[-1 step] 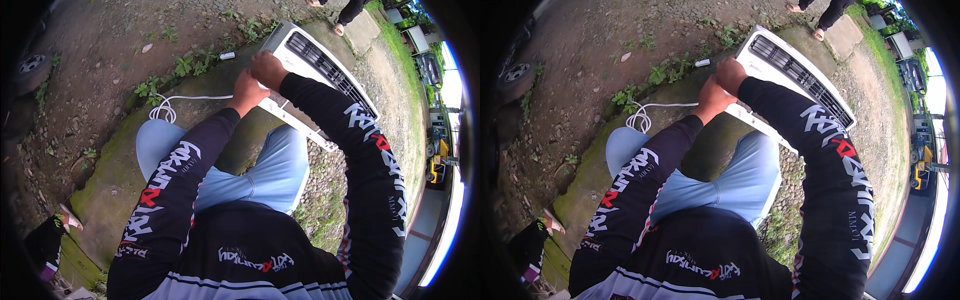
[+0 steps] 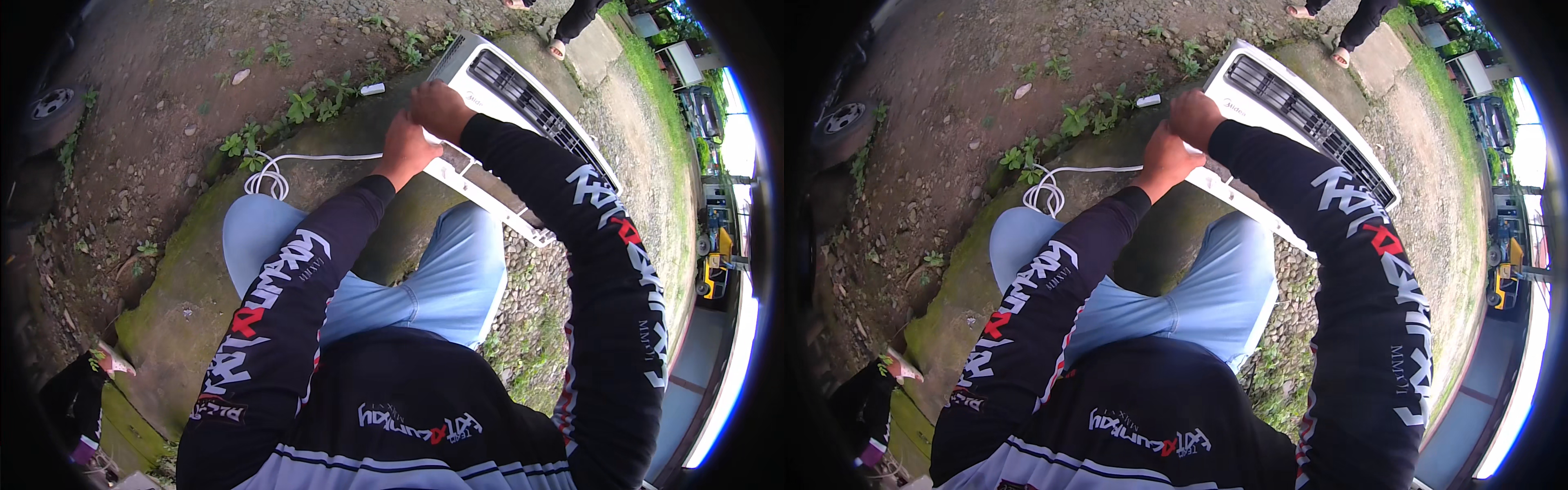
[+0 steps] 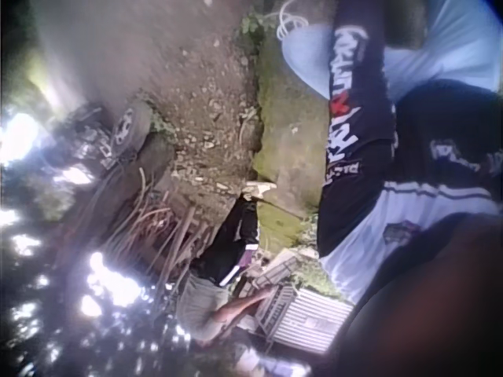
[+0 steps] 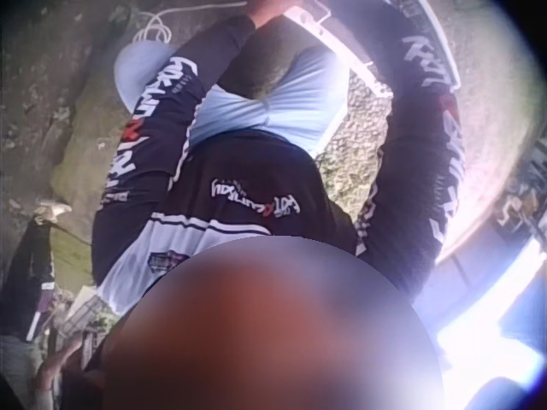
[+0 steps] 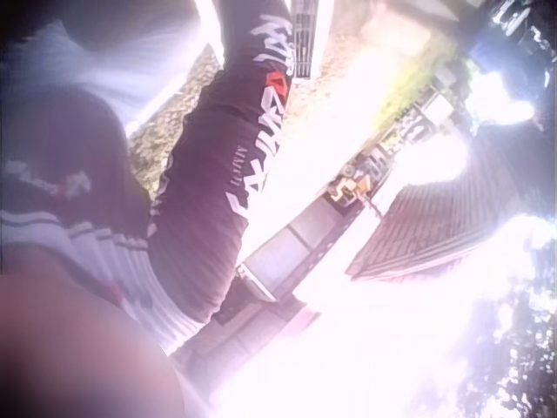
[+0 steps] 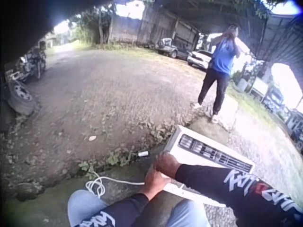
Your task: The person uses a cordless drill to remove screws from the casing of a white air conditioner unit. They then open the front panel and remove the filter, exposing the internal components.
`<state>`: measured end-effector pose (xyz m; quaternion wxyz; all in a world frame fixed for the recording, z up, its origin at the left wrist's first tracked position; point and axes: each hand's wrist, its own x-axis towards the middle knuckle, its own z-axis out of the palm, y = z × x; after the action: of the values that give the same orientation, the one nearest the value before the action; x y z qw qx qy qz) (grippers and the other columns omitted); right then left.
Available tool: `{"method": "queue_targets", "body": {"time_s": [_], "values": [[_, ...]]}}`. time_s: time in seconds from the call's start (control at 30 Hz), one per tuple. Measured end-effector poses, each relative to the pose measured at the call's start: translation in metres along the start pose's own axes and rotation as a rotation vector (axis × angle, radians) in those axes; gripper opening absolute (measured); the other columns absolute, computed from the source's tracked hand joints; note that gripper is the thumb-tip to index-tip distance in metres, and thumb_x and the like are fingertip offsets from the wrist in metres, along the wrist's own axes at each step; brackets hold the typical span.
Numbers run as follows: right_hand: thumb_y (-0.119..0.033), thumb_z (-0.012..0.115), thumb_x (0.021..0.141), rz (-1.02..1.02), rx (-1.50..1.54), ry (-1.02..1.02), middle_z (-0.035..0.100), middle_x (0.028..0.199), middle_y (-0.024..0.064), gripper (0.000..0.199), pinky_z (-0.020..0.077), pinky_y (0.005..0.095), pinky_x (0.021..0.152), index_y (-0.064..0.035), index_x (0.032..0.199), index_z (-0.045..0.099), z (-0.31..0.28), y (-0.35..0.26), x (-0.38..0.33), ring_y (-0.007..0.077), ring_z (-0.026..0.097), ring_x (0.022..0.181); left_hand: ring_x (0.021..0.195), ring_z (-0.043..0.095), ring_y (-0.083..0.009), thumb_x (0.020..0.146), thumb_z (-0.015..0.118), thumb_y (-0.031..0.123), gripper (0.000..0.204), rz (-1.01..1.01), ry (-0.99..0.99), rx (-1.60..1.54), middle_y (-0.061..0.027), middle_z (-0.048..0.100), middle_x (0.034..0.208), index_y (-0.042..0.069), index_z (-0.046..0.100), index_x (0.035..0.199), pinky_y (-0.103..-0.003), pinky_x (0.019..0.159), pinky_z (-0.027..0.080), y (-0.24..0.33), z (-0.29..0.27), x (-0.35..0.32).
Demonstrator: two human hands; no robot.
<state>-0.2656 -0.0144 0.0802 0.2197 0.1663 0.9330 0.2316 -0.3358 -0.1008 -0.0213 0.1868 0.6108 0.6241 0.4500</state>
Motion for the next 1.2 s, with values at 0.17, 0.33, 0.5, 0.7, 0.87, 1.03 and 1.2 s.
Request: {"method": "queue_targets", "body": {"time_s": [0.17,0.33,0.5,0.7,0.87,1.03,1.2], "values": [[-0.022,0.075,0.087,-0.271,-0.005,0.121,0.071,0.107,0.0080,0.017,0.0563,0.0385,0.086,-0.0088,0.098,0.077,0.000,0.038,0.002,0.0268,0.071,0.107,0.112,0.062,-0.0425,0.068,0.090,0.023,0.067,-0.078,0.037,0.045,-0.0230,0.064,0.119,0.000,0.061,0.124,-0.049,0.098,0.053,0.002,-0.004,0.009],[-0.019,0.083,0.079,-0.260,-0.009,0.070,0.066,0.115,0.0033,0.034,0.0529,0.0367,0.092,-0.0110,0.111,0.073,-0.006,0.039,0.005,0.0238,0.064,0.113,0.119,0.062,-0.0429,0.069,0.091,0.023,0.072,-0.115,-0.084,-0.015,-0.0238,0.063,0.125,-0.001,0.058,0.129,-0.049,0.103,0.051,0.000,-0.014,0.018],[-0.024,0.072,0.092,-0.167,-0.010,-0.025,0.072,0.119,0.0034,0.026,0.0504,0.0411,0.096,-0.0118,0.115,0.077,-0.024,0.031,0.008,0.0243,0.069,0.116,0.130,0.058,-0.0438,0.069,0.089,0.024,0.084,-0.060,-0.112,-0.208,-0.0253,0.061,0.136,0.001,0.051,0.140,-0.048,0.108,0.049,0.000,-0.023,0.015],[-0.021,0.074,0.091,0.040,0.346,0.429,0.067,0.125,0.0073,0.035,0.0430,0.0501,0.112,-0.0107,0.124,0.073,-0.052,0.015,-0.067,0.0277,0.062,0.125,0.128,0.058,-0.0453,0.072,0.090,0.024,0.092,0.116,-0.092,-0.037,-0.0259,0.058,0.139,0.002,0.044,0.148,-0.050,0.106,0.051,0.007,-0.033,0.020],[-0.001,0.079,0.089,1.028,0.758,1.175,0.065,0.108,0.0085,0.031,0.0539,0.0332,0.086,-0.0037,0.115,0.063,0.018,-0.002,-0.241,0.0218,0.063,0.096,0.125,0.060,-0.0503,0.074,0.090,0.035,0.096,-0.037,-0.253,0.172,-0.0344,0.055,0.139,-0.010,0.040,0.143,-0.052,0.104,0.053,0.015,-0.036,0.026],[-0.015,0.077,0.095,1.927,1.558,1.080,0.067,0.119,0.0159,0.050,0.0565,0.0319,0.086,0.0022,0.136,0.056,0.158,-0.068,-0.377,0.0211,0.068,0.100,0.121,0.062,-0.0489,0.073,0.090,0.036,0.097,-0.055,-0.242,0.212,-0.0336,0.057,0.135,-0.008,0.041,0.145,-0.052,0.102,0.054,0.016,-0.032,0.025],[-0.024,0.090,0.088,1.450,1.538,0.824,0.075,0.114,0.0121,0.057,0.0576,0.0315,0.087,0.0024,0.130,0.061,0.211,-0.087,-0.379,0.0159,0.072,0.100,0.119,0.066,-0.0425,0.073,0.092,0.036,0.080,-0.028,-0.185,0.198,-0.0247,0.064,0.129,-0.001,0.052,0.132,-0.051,0.099,0.054,0.017,-0.030,0.025]]}}
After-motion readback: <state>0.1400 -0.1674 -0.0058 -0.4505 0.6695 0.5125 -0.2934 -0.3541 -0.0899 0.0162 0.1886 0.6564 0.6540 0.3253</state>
